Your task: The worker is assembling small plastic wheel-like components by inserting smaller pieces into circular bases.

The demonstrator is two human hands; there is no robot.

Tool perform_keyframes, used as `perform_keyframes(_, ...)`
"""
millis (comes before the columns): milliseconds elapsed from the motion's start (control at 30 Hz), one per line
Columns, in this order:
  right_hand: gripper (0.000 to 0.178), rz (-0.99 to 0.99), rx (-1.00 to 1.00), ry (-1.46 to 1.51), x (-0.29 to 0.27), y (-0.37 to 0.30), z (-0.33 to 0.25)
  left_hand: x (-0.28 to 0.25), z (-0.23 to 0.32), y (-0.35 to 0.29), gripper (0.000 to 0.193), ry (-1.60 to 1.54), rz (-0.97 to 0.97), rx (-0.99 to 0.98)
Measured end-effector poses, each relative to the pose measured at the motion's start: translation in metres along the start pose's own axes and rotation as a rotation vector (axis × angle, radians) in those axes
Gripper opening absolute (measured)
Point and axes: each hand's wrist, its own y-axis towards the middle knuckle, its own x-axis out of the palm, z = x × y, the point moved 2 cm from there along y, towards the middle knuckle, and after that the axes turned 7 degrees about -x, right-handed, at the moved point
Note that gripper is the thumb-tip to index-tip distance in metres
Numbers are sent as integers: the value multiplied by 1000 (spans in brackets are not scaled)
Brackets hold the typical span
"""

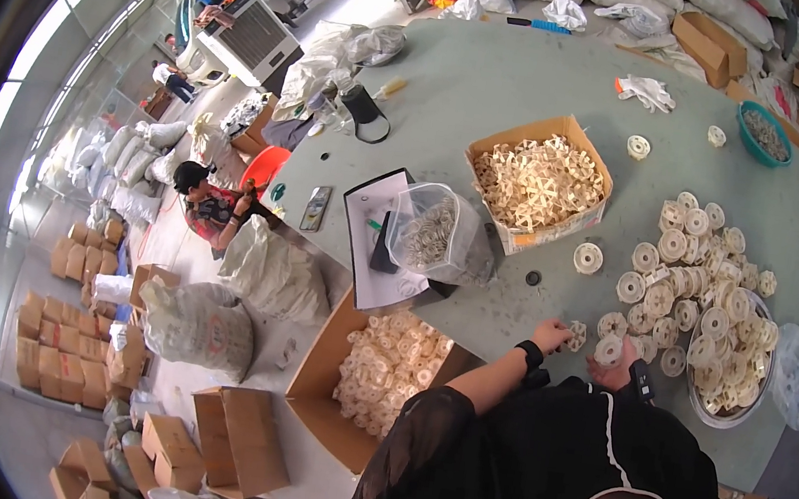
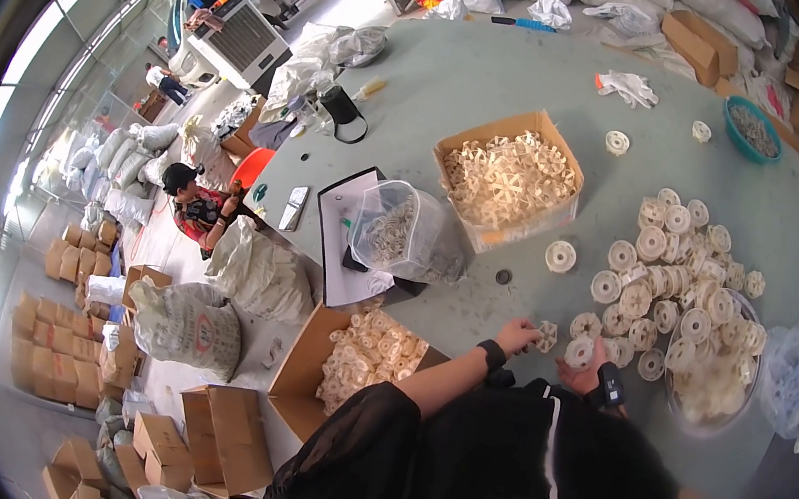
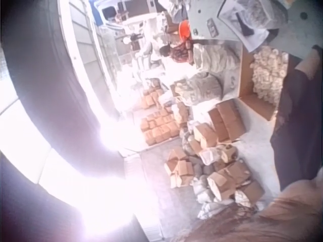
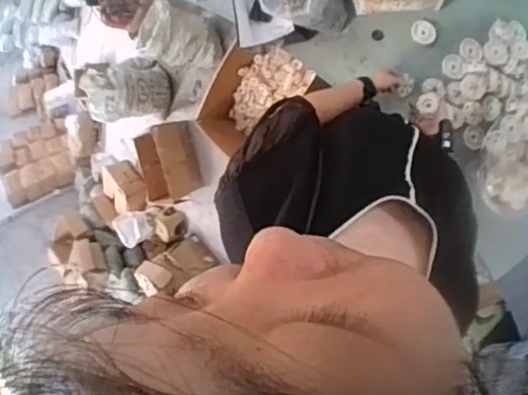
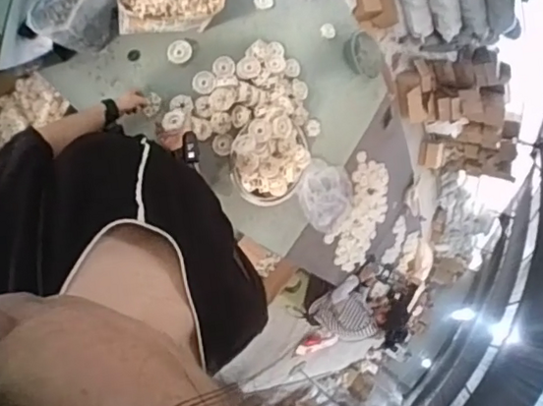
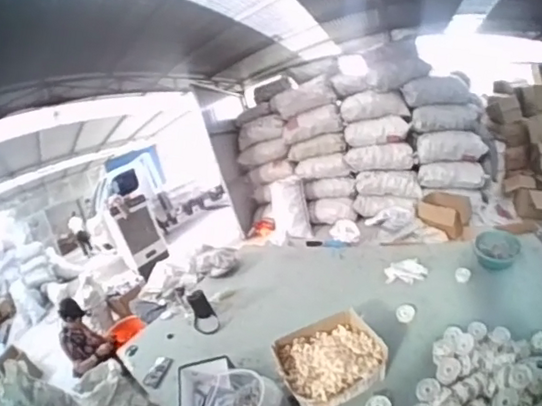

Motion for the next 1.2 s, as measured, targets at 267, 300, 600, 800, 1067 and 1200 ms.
perform_keyframes(267,45,-132,133,140,-49,61,18,-11,-17,8,28,37,82,-17)
perform_keyframes(300,42,-145,128,51,-52,62,17,-12,-22,12,30,50,110,13)
perform_keyframes(600,37,-3,-26,-27,-61,65,8,-16,16,11,22,-78,149,245)
perform_keyframes(800,35,-22,-3,-83,-40,41,-22,-27,140,-24,7,-566,122,420)
perform_keyframes(1067,29,-103,-131,-11,-26,32,-55,-82,262,8,32,-548,487,638)
perform_keyframes(1200,31,-158,-251,-87,-16,43,-71,-53,259,13,25,-443,623,792)
